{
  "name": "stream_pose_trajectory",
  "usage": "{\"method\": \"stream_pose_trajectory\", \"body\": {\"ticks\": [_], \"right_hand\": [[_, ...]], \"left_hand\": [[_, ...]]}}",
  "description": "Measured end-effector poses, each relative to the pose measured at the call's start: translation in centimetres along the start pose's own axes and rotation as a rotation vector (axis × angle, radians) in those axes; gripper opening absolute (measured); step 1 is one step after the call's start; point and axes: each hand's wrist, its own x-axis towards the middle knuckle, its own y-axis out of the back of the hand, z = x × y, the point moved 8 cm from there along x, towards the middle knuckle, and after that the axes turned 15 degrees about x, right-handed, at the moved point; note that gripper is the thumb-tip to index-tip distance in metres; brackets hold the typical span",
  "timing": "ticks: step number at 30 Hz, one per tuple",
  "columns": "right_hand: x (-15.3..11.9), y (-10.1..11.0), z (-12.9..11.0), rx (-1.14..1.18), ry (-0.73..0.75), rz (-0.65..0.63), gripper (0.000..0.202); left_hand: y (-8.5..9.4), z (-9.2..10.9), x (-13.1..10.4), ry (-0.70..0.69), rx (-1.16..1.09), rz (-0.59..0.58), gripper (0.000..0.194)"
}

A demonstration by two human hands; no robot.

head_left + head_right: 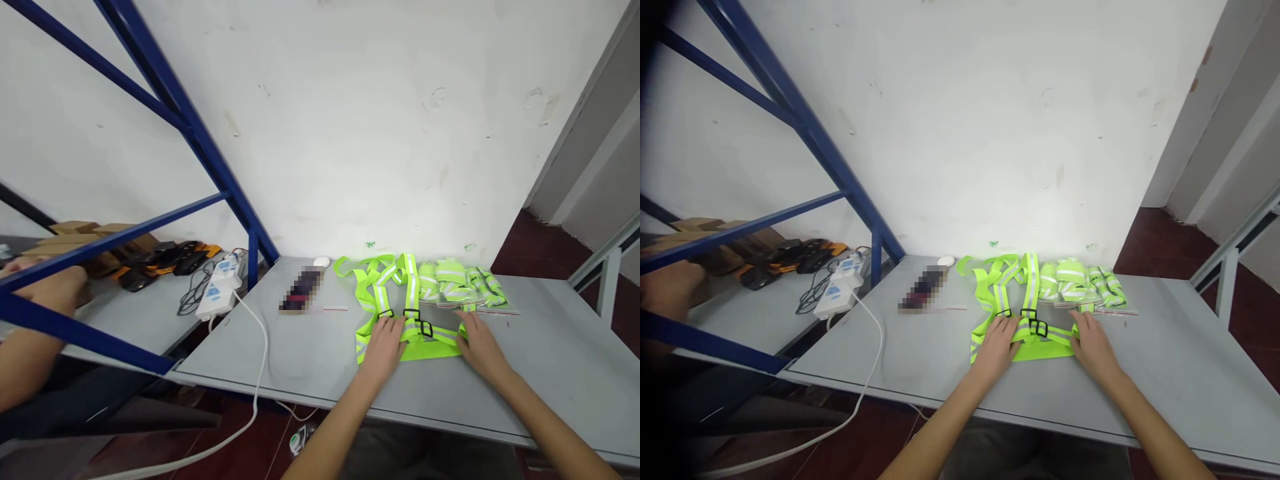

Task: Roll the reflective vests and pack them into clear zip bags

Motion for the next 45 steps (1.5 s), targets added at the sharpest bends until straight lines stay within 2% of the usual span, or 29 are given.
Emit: {"method": "stream_pose_trajectory", "body": {"ticks": [2,5,9,11,13,17,18,22,23,25,27,30,33,35,39,42,45], "right_hand": [[0.0,0.9,-0.7,-0.082,0.014,0.069,0.046],[-1.0,1.2,-3.6,-0.188,0.111,0.118,0.043],[-2.9,-2.2,-7.7,-0.122,0.292,-0.126,0.045],[-3.5,-3.8,-8.6,-0.101,0.334,-0.226,0.043],[-3.5,-4.6,-8.5,-0.126,0.344,-0.252,0.037],[-2.8,-5.1,-7.4,-0.203,0.358,-0.250,0.035],[-2.7,-5.2,-7.2,-0.210,0.363,-0.253,0.036],[-2.3,-5.4,-7.1,-0.224,0.360,-0.252,0.041],[-2.2,-5.4,-7.2,-0.222,0.353,-0.253,0.041],[-2.2,-5.3,-7.6,-0.203,0.332,-0.263,0.041],[-2.2,-5.3,-8.0,-0.167,0.312,-0.284,0.036],[-2.3,-5.2,-8.2,-0.096,0.281,-0.308,0.025],[-2.2,-5.2,-7.6,0.000,0.259,-0.323,0.027],[-2.1,-5.0,-7.2,0.084,0.248,-0.304,0.036],[-2.0,-3.6,-7.0,0.140,0.252,-0.151,0.055],[-2.9,-4.8,-8.7,0.016,0.417,-0.256,0.059],[-3.4,-6.1,-9.1,-0.085,0.460,-0.345,0.062]], "left_hand": [[0.8,0.0,0.1,-0.001,-0.004,0.027,0.052],[1.6,0.8,-0.8,-0.035,0.002,0.041,0.052],[1.3,2.2,-2.6,-0.161,0.021,0.010,0.049],[1.1,2.1,-3.3,-0.192,0.021,0.007,0.047],[1.1,1.4,-3.7,-0.187,-0.012,0.018,0.046],[1.8,-1.2,-4.1,-0.037,-0.300,0.107,0.022],[1.9,-2.0,-4.2,0.022,-0.359,0.136,0.021],[2.7,-4.1,-4.5,0.260,-0.397,0.249,0.052],[3.0,-4.2,-4.5,0.303,-0.386,0.273,0.051],[3.3,-3.5,-4.2,0.332,-0.350,0.294,0.034],[3.0,-1.7,-3.5,0.274,-0.213,0.241,0.021],[1.3,1.5,-2.4,0.136,0.098,0.090,0.032],[0.1,3.1,-2.0,0.055,0.211,0.038,0.039],[-0.2,3.2,-1.9,0.051,0.213,0.047,0.043],[-0.4,2.9,-1.6,0.074,0.200,0.015,0.049],[-0.2,2.5,-1.3,0.085,0.149,-0.024,0.050],[0.6,1.9,-1.4,0.006,-0.017,-0.050,0.052]]}}
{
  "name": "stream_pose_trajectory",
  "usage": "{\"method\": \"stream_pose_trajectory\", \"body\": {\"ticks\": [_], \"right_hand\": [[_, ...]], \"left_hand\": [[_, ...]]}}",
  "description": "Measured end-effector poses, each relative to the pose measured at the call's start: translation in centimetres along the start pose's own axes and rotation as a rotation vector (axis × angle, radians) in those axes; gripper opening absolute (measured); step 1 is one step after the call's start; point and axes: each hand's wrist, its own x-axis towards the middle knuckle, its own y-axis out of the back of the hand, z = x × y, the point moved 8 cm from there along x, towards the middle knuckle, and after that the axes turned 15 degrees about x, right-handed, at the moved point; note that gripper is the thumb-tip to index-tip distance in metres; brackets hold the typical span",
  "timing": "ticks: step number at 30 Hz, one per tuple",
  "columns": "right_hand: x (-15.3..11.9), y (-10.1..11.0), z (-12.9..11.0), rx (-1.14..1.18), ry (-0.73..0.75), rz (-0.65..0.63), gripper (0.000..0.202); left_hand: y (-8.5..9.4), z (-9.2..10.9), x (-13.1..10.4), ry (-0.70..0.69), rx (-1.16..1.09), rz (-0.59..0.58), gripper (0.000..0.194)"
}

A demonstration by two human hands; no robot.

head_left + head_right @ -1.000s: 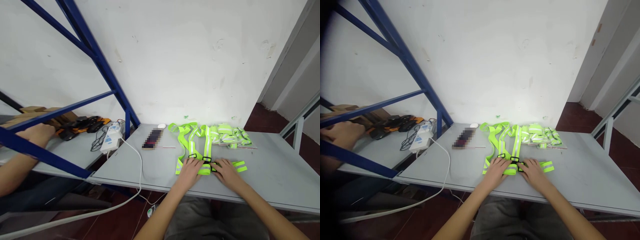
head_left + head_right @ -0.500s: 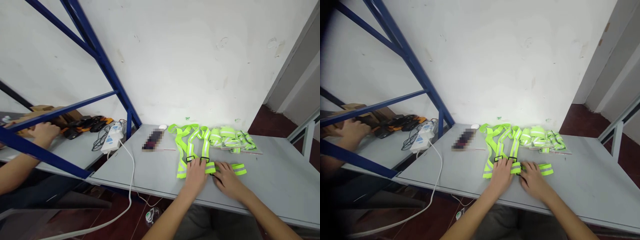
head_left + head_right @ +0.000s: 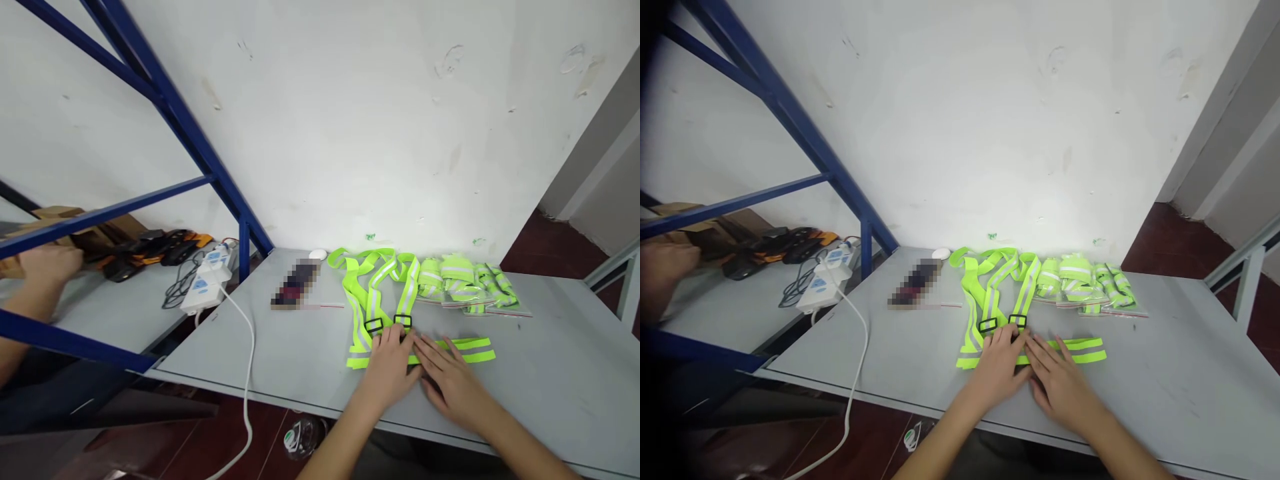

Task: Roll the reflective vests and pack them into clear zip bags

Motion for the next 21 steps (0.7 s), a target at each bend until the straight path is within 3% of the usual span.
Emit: {"method": "stream_pose_trajectory", "body": {"ticks": [4,8,11,14,18,21], "right_hand": [[-0.3,-0.6,0.6,-0.030,-0.033,0.012,0.061],[-0.5,-1.0,1.1,-0.009,-0.051,-0.002,0.063],[-0.5,-1.2,1.4,0.030,-0.070,-0.006,0.063],[-0.6,-1.5,1.6,0.068,-0.087,0.000,0.062],[-0.6,-1.6,1.7,0.085,-0.096,0.007,0.061],[-0.9,-1.4,2.2,0.056,-0.109,-0.019,0.059]], "left_hand": [[1.5,-2.9,-1.5,-0.133,-0.114,0.029,0.045],[0.4,-6.9,-3.4,-0.137,0.173,-0.016,0.055],[-0.5,-7.8,-4.2,-0.065,0.323,-0.051,0.053],[-0.2,-5.8,-4.1,0.057,0.426,0.025,0.057],[-1.1,0.8,-3.3,-0.157,0.355,0.075,0.061],[-1.7,2.6,-2.8,-0.196,0.266,0.048,0.059]]}}
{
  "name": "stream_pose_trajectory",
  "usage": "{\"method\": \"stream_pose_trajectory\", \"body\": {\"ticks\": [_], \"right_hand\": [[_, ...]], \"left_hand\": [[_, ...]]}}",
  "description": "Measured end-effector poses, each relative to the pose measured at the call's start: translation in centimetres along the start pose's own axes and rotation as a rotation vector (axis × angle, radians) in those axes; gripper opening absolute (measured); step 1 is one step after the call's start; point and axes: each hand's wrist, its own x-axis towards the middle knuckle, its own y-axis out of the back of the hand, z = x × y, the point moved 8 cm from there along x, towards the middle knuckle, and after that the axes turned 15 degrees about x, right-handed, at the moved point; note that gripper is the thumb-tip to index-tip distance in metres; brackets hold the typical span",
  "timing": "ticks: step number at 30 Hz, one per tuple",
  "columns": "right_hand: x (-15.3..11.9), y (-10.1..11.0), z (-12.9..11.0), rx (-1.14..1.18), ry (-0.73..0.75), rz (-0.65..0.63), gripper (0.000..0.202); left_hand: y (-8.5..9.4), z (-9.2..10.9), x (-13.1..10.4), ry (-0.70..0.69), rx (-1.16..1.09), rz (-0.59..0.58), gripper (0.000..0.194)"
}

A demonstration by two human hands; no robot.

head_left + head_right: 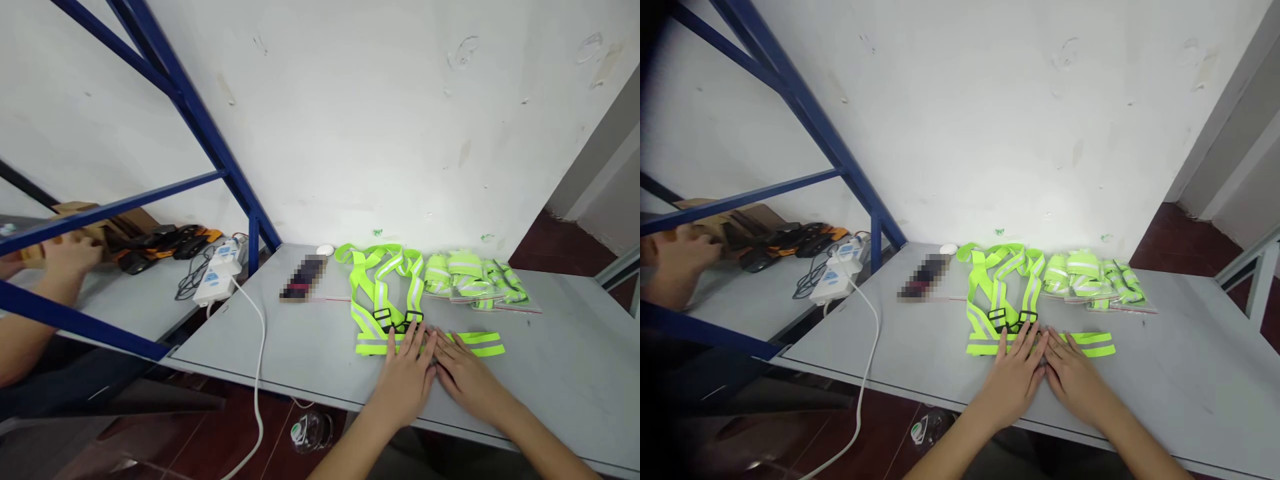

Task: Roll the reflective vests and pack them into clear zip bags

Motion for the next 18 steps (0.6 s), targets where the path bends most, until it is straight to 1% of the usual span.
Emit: {"method": "stream_pose_trajectory", "body": {"ticks": [3,8,10,12,13,15,18], "right_hand": [[-0.6,1.0,1.4,-0.068,-0.055,0.022,0.055],[-2.2,4.4,4.7,-0.178,-0.148,0.118,0.038],[-2.7,5.8,6.0,-0.185,-0.199,0.105,0.029],[-2.9,6.6,6.9,-0.144,-0.237,0.029,0.017],[-3.0,6.9,7.1,-0.117,-0.248,-0.010,0.012],[-2.8,7.7,6.9,-0.073,-0.265,-0.038,0.012],[-1.5,9.2,5.2,-0.046,-0.234,0.008,0.031]], "left_hand": [[-0.4,-0.2,0.2,-0.014,-0.088,-0.034,0.061],[-0.6,-1.0,0.4,-0.046,-0.192,-0.070,0.062],[-0.6,-1.1,0.5,-0.053,-0.211,-0.067,0.062],[-0.6,-1.1,0.5,-0.065,-0.224,-0.062,0.062],[-0.5,-1.1,0.6,-0.072,-0.232,-0.063,0.061],[-0.4,-1.1,0.6,-0.084,-0.260,-0.071,0.061],[-0.1,-1.0,0.7,-0.109,-0.308,-0.084,0.063]]}}
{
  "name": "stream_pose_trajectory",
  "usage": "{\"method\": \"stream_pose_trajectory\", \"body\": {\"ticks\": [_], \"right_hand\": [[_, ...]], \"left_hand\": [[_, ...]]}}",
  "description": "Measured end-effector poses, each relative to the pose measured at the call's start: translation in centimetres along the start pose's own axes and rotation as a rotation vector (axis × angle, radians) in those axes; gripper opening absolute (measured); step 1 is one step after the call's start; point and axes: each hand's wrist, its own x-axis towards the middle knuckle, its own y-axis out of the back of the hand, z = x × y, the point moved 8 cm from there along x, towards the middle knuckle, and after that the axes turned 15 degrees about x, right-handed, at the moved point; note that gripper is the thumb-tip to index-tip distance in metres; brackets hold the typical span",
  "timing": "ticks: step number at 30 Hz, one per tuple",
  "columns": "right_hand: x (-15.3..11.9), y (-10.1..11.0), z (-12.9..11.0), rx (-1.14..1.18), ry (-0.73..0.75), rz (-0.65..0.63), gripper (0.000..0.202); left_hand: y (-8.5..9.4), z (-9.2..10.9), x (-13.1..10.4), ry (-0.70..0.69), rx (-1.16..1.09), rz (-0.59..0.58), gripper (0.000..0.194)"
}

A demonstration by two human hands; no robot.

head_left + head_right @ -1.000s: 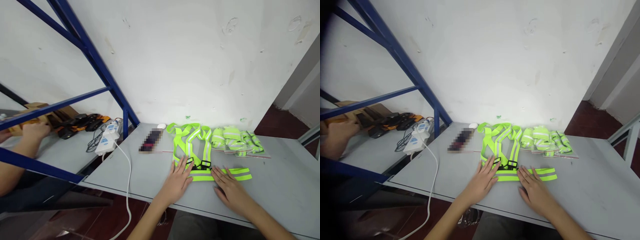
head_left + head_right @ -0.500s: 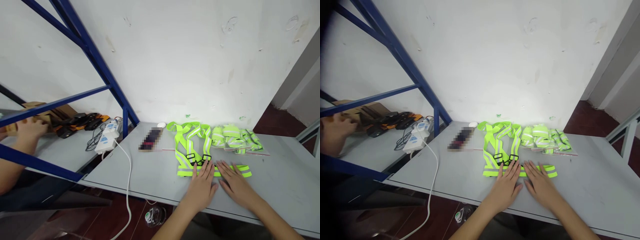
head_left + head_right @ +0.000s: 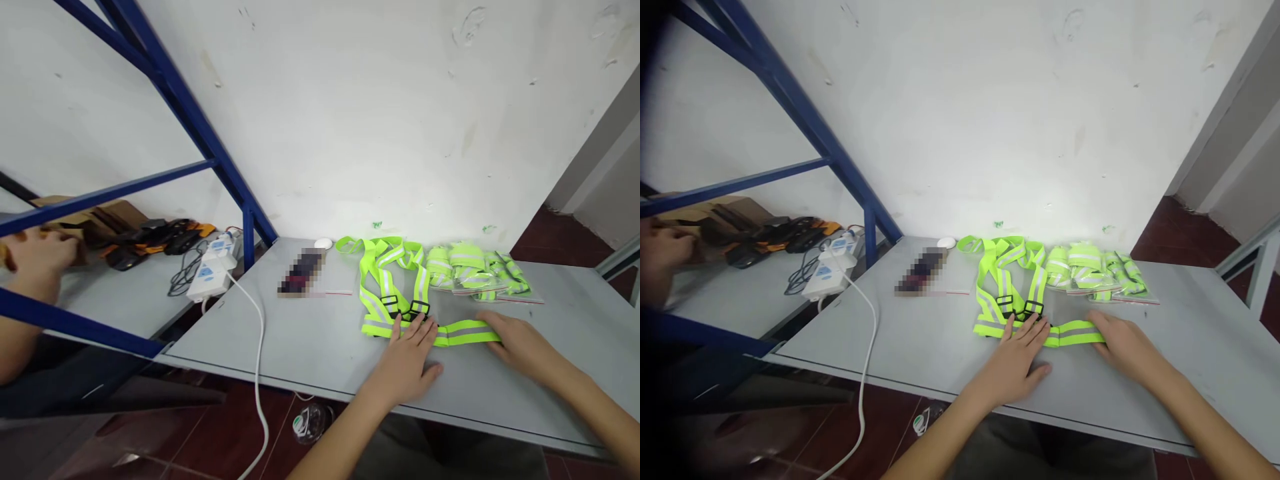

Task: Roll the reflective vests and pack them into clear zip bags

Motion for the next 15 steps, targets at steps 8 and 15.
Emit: {"method": "stream_pose_trajectory", "body": {"ticks": [8,15], "right_hand": [[7.6,-3.0,-7.9,0.046,-0.053,-0.145,0.035],[10.5,-6.2,-8.5,0.133,-0.157,-0.028,0.019]], "left_hand": [[0.9,2.6,1.5,-0.156,-0.114,0.034,0.070],[0.5,0.3,1.3,0.087,-0.196,0.230,0.021]]}}
